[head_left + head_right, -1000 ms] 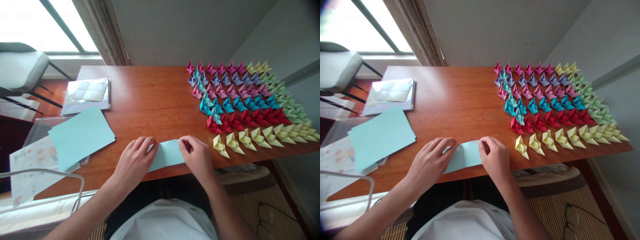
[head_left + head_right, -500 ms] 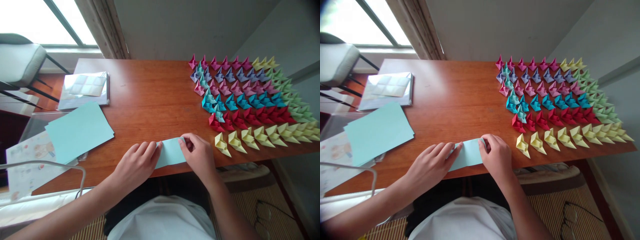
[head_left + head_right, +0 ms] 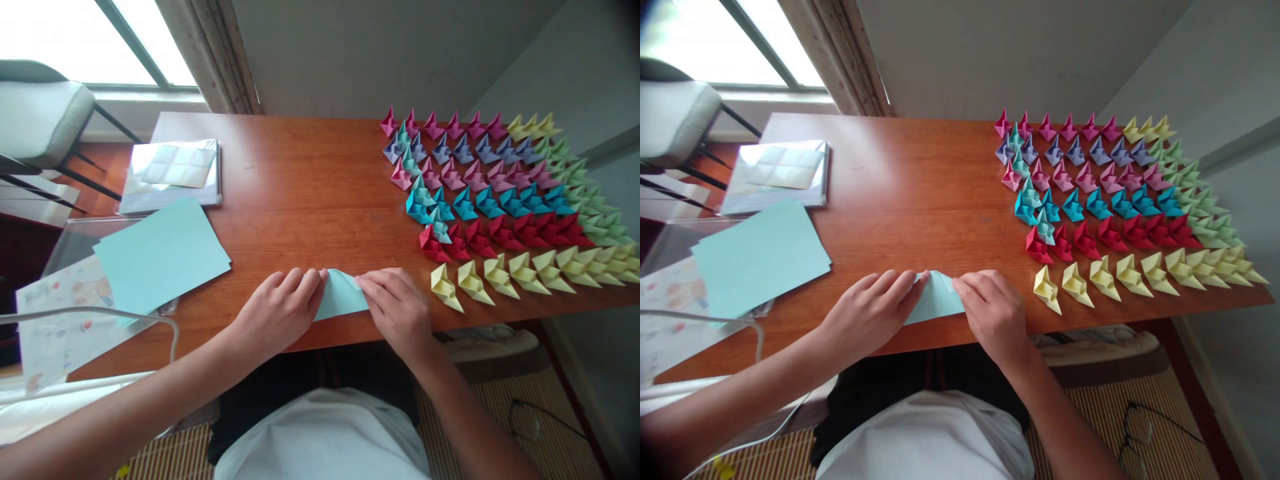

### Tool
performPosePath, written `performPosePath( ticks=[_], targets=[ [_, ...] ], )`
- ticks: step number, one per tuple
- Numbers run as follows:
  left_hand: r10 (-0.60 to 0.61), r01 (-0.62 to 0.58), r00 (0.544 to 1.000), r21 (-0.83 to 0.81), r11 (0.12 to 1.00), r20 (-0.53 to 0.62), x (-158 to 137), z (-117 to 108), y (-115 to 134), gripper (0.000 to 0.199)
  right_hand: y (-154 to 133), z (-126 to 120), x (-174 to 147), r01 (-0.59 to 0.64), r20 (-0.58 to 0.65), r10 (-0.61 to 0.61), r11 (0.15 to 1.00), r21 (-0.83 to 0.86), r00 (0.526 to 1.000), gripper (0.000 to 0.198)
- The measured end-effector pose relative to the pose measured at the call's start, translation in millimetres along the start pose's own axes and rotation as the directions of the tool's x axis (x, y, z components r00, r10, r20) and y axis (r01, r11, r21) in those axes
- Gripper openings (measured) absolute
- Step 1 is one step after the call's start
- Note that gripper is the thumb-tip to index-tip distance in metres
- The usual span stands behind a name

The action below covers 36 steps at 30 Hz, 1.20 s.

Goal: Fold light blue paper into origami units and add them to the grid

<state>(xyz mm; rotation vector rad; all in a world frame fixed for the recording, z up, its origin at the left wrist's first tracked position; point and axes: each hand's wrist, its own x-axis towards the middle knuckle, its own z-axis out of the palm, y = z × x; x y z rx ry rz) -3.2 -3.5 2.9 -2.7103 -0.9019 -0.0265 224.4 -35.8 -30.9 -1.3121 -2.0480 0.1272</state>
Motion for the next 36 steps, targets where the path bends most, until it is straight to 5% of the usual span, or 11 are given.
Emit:
performPosePath(
  ticks=[4, 8, 27, 36],
  targets=[
    [0.000, 0.000, 1.000, 0.000, 1.000, -0.009, 1.0, 0.4, 0.9, 0.031, -0.6, -5.2, -8.4, 0.218, 0.085, -0.219, 0.976, 0.024, 0.972, 0.037],
    [0.001, -0.001, 1.000, 0.004, 1.000, -0.008, 0.2, -0.4, 1.7, 0.032, -3.4, -7.7, -10.4, 0.319, 0.151, -0.317, 0.948, 0.010, 0.936, 0.029],
    [-0.017, 0.016, 1.000, -0.040, 0.999, -0.016, 0.4, 0.4, 0.4, 0.032, -1.3, -5.8, -14.1, 0.304, 0.251, -0.297, 0.953, 0.011, 0.921, 0.026],
    [0.125, -0.129, 0.992, -0.177, 0.976, -0.035, -10.9, 0.0, 2.9, 0.031, -0.8, -4.7, -12.8, 0.291, 0.248, -0.286, 0.957, 0.020, 0.925, 0.026]
  ],
)
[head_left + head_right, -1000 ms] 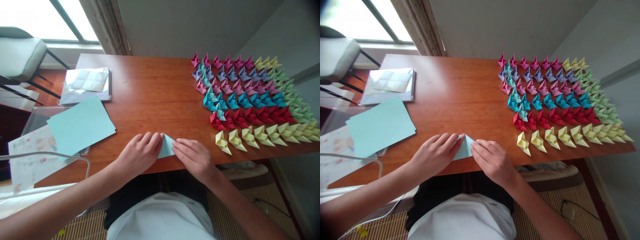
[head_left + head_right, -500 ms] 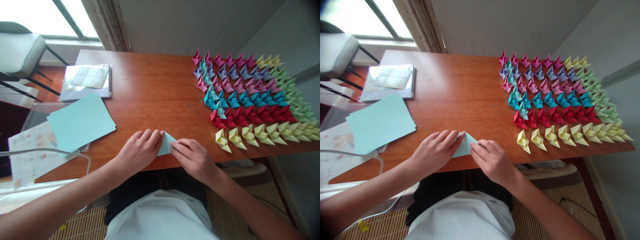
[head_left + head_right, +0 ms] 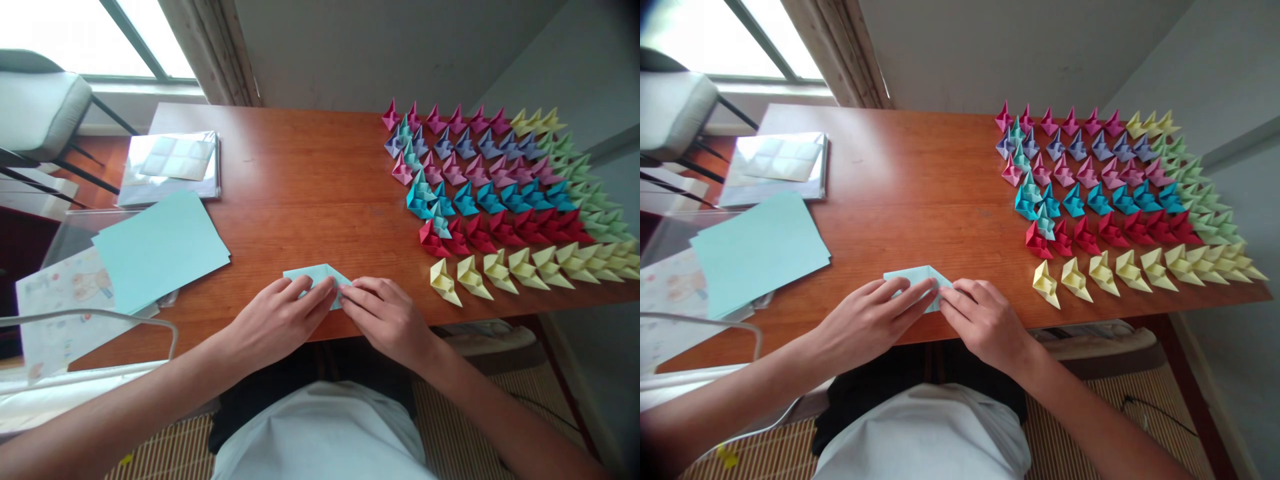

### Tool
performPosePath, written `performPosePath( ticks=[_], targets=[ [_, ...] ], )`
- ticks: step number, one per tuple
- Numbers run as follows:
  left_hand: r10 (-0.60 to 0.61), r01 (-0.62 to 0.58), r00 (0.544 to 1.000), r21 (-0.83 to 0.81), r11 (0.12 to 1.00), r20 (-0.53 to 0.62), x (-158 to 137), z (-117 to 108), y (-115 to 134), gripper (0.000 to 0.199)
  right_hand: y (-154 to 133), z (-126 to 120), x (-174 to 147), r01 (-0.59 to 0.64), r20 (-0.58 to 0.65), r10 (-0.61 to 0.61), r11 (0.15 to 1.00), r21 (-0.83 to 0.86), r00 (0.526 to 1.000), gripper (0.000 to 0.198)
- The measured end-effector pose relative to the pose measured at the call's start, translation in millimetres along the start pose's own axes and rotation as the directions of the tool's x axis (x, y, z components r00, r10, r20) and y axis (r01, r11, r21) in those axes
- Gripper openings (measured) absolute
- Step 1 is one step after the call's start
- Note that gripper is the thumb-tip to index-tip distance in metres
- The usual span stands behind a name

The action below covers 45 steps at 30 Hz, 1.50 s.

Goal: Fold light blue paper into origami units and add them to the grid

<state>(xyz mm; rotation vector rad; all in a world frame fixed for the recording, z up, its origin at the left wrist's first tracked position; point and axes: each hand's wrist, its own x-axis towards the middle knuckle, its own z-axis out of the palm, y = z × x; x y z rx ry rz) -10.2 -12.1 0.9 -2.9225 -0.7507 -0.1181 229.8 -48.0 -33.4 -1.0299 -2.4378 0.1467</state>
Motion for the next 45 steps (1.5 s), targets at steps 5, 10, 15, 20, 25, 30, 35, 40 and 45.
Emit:
performPosePath(
  ticks=[5, 10, 15, 20, 25, 30, 35, 40, 45],
  targets=[
    [0.006, -0.006, 1.000, -0.001, 1.000, 0.007, -4.4, 4.7, 0.1, 0.034, 0.9, 1.2, -0.7, 0.024, -0.038, -0.023, 1.000, 0.016, 0.999, 0.027],
    [-0.006, 0.006, 1.000, 0.000, 1.000, -0.003, -5.0, 5.0, 0.9, 0.034, 1.9, 1.1, 0.3, 0.031, -0.074, -0.028, 0.999, 0.037, 0.997, 0.025],
    [-0.018, 0.018, 1.000, 0.005, 1.000, -0.007, -5.3, 3.9, 2.2, 0.035, 1.7, 0.1, 2.8, 0.021, -0.088, -0.016, 0.998, 0.058, 0.996, 0.024],
    [-0.024, 0.024, 1.000, 0.012, 1.000, -0.012, -5.5, 4.3, 2.9, 0.035, 1.9, 0.1, 1.8, 0.014, -0.087, -0.009, 0.998, 0.056, 0.996, 0.025],
    [-0.034, 0.034, 0.999, 0.009, 0.999, -0.015, -5.6, 4.3, 3.6, 0.035, 2.0, 0.4, 0.9, 0.007, -0.086, -0.001, 0.997, 0.074, 0.996, 0.026],
    [-0.041, 0.041, 0.999, 0.000, 0.999, -0.018, -6.3, 5.2, 4.3, 0.036, 2.7, 1.5, 0.5, 0.007, -0.086, 0.001, 0.996, 0.091, 0.996, 0.028],
    [-0.036, 0.036, 0.999, 0.009, 0.999, -0.025, -5.6, 4.5, 4.8, 0.035, 2.3, 1.3, -1.2, -0.003, -0.069, 0.011, 0.994, 0.112, 0.998, 0.029],
    [-0.041, 0.041, 0.999, -0.004, 0.999, -0.034, -4.0, 4.2, 3.8, 0.032, 6.9, -9.1, 9.6, -0.233, -0.062, 0.276, 0.894, 0.383, 0.959, 0.016],
    [-0.043, 0.043, 0.999, -0.009, 0.999, -0.023, -4.8, 6.1, 3.6, 0.035, 20.3, -12.8, 47.0, -0.556, 0.118, 0.560, 0.732, 0.393, 0.820, 0.009]
  ],
)
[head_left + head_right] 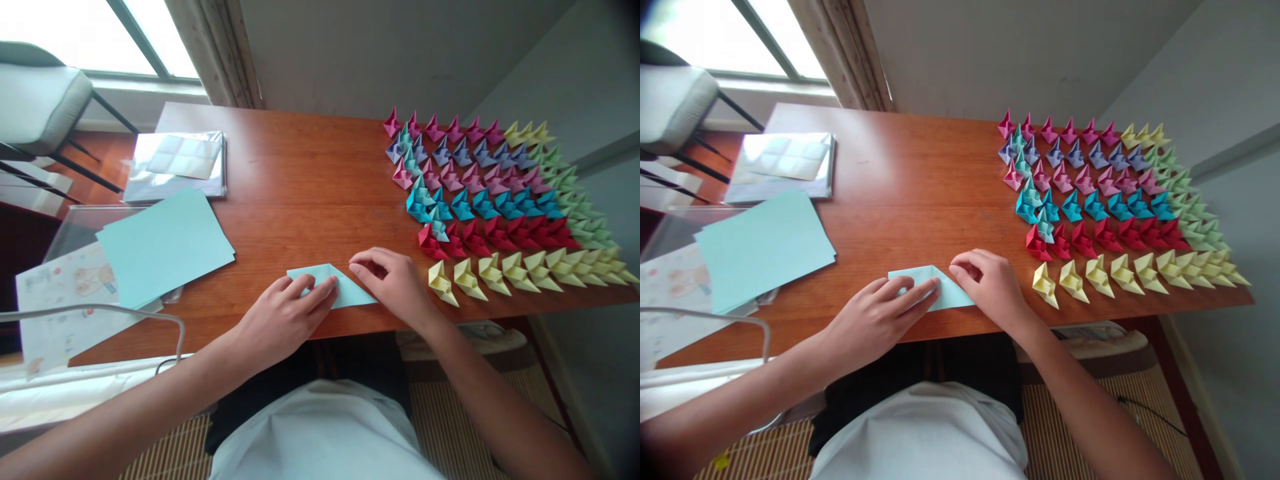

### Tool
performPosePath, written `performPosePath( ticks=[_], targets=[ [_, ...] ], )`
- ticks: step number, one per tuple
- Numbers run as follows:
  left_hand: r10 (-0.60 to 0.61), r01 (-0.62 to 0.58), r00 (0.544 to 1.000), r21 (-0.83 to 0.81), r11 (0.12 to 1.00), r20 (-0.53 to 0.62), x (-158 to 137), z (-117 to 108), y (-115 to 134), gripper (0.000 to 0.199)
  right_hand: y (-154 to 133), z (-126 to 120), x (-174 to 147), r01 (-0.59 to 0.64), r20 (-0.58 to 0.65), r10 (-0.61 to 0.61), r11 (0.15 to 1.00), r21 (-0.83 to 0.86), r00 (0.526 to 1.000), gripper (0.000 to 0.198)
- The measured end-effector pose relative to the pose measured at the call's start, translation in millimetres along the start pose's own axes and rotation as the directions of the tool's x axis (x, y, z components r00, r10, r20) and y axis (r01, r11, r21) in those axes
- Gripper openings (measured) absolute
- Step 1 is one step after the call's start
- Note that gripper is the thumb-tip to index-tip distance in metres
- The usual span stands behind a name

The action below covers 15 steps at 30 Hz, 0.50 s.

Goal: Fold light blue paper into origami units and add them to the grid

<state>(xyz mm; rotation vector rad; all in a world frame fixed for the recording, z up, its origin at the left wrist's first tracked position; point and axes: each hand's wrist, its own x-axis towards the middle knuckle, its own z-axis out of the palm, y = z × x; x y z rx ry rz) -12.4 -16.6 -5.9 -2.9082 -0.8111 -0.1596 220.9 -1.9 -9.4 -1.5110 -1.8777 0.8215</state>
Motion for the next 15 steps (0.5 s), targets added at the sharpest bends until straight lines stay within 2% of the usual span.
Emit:
performPosePath(
  ticks=[5, 15],
  targets=[
    [-0.006, 0.006, 1.000, -0.011, 1.000, -0.021, -0.9, 2.0, 1.7, 0.035, -9.2, 6.7, 31.2, -0.033, 0.120, 0.057, 0.982, -0.188, 0.991, 0.008],
    [-0.009, 0.009, 1.000, -0.034, 0.999, -0.014, -1.0, 2.3, 3.4, 0.034, -22.1, 2.0, 44.0, -0.071, 0.220, 0.172, 0.912, -0.404, 0.960, 0.018]
  ],
)
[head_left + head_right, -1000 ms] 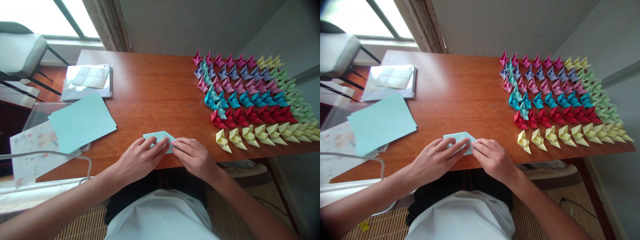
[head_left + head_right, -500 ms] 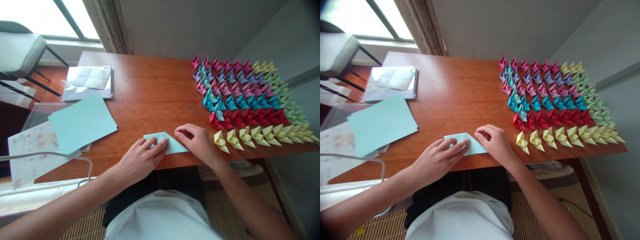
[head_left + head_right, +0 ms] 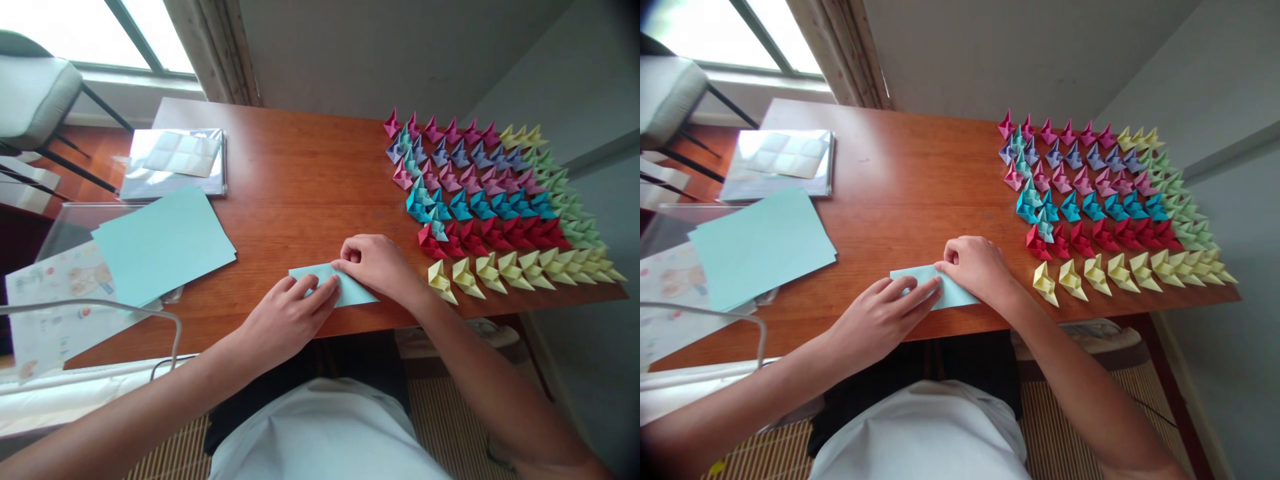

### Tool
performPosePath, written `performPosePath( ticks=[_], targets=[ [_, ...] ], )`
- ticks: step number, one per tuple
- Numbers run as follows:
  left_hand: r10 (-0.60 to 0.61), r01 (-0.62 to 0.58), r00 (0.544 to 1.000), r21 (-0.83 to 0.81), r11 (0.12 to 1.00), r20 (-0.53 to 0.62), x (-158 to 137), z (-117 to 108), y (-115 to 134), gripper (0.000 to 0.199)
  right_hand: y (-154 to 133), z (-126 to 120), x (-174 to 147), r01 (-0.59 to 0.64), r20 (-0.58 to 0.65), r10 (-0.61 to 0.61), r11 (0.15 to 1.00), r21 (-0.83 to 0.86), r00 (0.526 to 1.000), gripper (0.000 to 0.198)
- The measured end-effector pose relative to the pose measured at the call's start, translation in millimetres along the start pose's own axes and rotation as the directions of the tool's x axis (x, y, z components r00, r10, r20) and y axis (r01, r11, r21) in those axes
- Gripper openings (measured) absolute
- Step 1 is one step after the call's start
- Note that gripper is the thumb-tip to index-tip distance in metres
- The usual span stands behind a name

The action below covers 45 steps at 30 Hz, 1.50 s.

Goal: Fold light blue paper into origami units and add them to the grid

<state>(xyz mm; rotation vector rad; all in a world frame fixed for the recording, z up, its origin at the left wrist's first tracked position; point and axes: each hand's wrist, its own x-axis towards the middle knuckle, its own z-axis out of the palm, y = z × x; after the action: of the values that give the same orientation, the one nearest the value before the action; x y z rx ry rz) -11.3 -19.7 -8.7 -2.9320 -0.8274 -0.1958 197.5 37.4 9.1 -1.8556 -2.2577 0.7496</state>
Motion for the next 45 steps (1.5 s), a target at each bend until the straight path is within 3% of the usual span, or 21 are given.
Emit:
performPosePath(
  ticks=[10, 21, 26, 29, 35, 39, 42, 45],
  targets=[
    [-0.015, 0.015, 1.000, 0.014, 1.000, 0.001, 0.3, -0.4, 1.7, 0.035, -3.5, -16.4, 10.5, 0.037, 0.145, -0.002, 0.971, -0.236, 0.989, 0.037],
    [-0.038, 0.038, 0.999, -0.006, 0.999, 0.008, -0.2, -0.3, 0.4, 0.036, 17.5, -39.2, -23.2, 0.037, 0.344, 0.100, 0.929, -0.369, 0.934, 0.025],
    [-0.044, 0.044, 0.999, -0.020, 0.999, 0.011, -0.7, 1.4, 0.6, 0.036, 23.2, -45.8, -41.3, 0.065, 0.347, 0.069, 0.931, -0.359, 0.935, 0.018],
    [-0.072, 0.072, 0.997, -0.039, 0.997, 0.001, -1.3, 3.0, 1.8, 0.037, 20.4, -39.1, -53.4, 0.138, 0.253, -0.067, 0.952, -0.274, 0.965, 0.012],
    [-0.166, 0.161, 0.986, -0.123, 0.979, -0.026, -1.9, 4.9, 6.9, 0.040, 17.1, 4.6, -66.9, 0.012, -0.056, -0.019, 0.992, -0.125, 0.998, 0.021],
    [-0.296, 0.276, 0.954, -0.253, 0.927, -0.045, -0.8, 5.8, 11.2, 0.034, 12.9, 20.9, -74.9, 0.048, -0.175, -0.012, 0.978, 0.205, 0.984, 0.018],
    [-0.495, 0.406, 0.864, -0.451, 0.794, -0.095, 3.0, 2.1, 15.3, 0.027, -3.4, 24.3, -84.2, 0.140, -0.357, -0.002, 0.922, 0.361, 0.934, 0.013],
    [-0.672, 0.453, 0.738, -0.696, 0.557, -0.058, 10.5, -7.3, 19.2, 0.026, -25.1, 30.6, -93.9, 0.264, -0.562, -0.083, 0.932, 0.250, 0.823, 0.010]
  ],
)
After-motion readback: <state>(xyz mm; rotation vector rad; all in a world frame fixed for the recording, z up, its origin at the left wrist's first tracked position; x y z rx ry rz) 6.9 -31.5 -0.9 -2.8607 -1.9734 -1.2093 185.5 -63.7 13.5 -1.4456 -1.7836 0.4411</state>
